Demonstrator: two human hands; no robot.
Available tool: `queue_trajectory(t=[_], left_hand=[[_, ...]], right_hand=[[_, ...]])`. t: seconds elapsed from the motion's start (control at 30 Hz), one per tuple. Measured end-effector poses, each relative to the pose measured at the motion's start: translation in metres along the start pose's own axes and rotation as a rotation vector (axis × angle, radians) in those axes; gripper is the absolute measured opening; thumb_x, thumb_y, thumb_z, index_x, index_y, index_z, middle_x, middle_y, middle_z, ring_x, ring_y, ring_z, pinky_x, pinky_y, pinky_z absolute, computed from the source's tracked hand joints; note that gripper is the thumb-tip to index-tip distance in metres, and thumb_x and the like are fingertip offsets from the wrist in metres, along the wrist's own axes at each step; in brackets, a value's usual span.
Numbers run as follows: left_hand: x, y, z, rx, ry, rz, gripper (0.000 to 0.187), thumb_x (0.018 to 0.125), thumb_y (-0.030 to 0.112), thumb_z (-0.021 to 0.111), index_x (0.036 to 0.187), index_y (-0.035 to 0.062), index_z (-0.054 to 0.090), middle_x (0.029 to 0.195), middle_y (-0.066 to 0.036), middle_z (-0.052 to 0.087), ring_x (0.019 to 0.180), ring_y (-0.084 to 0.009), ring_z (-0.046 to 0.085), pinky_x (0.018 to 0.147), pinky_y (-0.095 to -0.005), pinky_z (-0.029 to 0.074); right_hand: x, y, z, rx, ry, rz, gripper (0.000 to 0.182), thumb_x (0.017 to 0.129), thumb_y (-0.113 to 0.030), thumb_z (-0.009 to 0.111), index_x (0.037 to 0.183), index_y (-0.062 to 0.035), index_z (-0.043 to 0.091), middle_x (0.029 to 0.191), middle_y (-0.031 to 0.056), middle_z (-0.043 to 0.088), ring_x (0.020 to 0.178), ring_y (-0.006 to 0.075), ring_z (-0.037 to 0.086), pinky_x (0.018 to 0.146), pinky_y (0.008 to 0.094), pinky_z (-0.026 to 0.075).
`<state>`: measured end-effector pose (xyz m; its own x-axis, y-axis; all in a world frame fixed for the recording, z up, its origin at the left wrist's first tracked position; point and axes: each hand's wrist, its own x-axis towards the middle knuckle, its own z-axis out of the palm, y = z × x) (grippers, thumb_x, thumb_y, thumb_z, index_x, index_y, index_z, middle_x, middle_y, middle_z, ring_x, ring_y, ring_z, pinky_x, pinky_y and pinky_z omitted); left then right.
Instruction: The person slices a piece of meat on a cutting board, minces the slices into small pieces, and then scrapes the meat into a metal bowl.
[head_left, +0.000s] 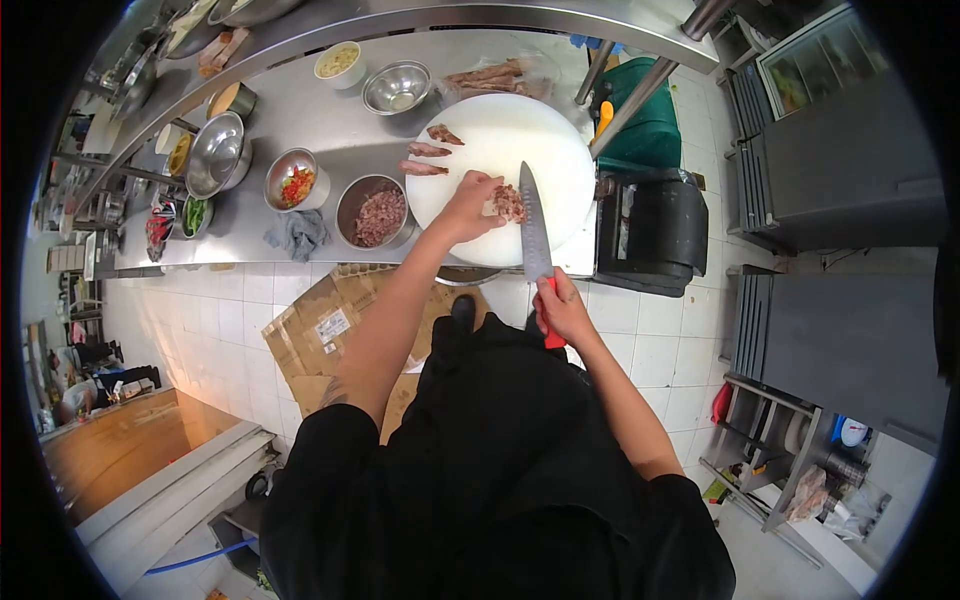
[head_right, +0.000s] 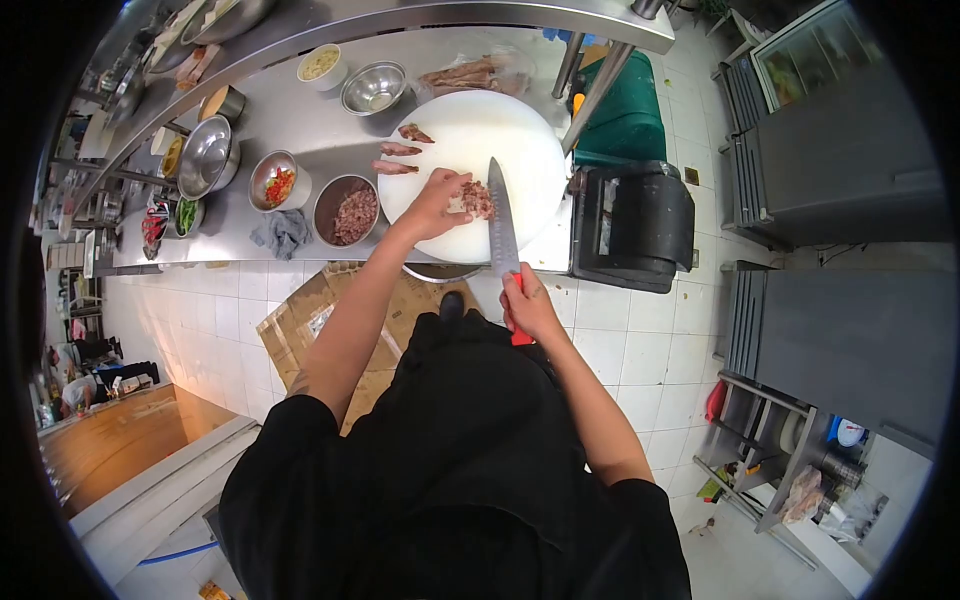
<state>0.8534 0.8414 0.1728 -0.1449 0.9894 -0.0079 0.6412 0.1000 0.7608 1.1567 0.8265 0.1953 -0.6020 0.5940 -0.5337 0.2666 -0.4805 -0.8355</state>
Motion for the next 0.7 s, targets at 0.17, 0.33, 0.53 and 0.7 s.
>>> queue_trajectory(t=[0.17,0.33,0.53,0.7], left_hand=[[-0.002,-0.006,0.020,-0.239,0.019,-0.048,0.085,0.086,-0.003,0.089,0.163,0.0080,0.056,0.142,-0.013,0.052,0.128,-0.0264,0.064,0.107,-0.0374,0.060],[-0.013,0.000,0.030,-0.327,0.101,-0.091,0.083,0.088,-0.013,0.081,0.165,0.0078,0.055,0.144,-0.014,0.051,0.126,-0.0258,0.066,0.110,-0.0372,0.061],[-0.025,0.004,0.012,-0.498,0.162,-0.125,0.080,0.089,-0.015,0.076,0.164,0.0057,0.056,0.145,-0.014,0.053,0.125,-0.0252,0.068,0.106,-0.0354,0.063],[-0.062,-0.009,-0.061,-0.626,0.302,-0.147,0.078,0.091,-0.015,0.076,0.164,0.0097,0.060,0.147,-0.007,0.053,0.133,-0.0210,0.062,0.113,-0.0360,0.058]], right_hand=[[0.012,0.002,0.022,-0.051,-0.017,-0.016,0.020,0.121,-0.025,0.054,0.117,-0.0066,0.048,0.071,0.0048,0.056,0.043,0.0168,0.055,0.040,0.0353,0.044],[0.009,-0.009,0.030,-0.085,-0.011,-0.030,0.020,0.121,-0.025,0.054,0.115,-0.0062,0.049,0.071,0.0043,0.056,0.043,0.0157,0.055,0.040,0.0344,0.043],[0.003,-0.033,0.042,-0.133,-0.027,-0.012,0.021,0.121,-0.025,0.054,0.114,-0.0057,0.049,0.070,0.0043,0.056,0.044,0.0154,0.056,0.040,0.0345,0.044],[0.011,-0.079,0.099,-0.237,-0.132,-0.028,0.022,0.121,-0.026,0.054,0.114,-0.0065,0.048,0.074,0.0039,0.055,0.046,0.0154,0.057,0.042,0.0336,0.044]])
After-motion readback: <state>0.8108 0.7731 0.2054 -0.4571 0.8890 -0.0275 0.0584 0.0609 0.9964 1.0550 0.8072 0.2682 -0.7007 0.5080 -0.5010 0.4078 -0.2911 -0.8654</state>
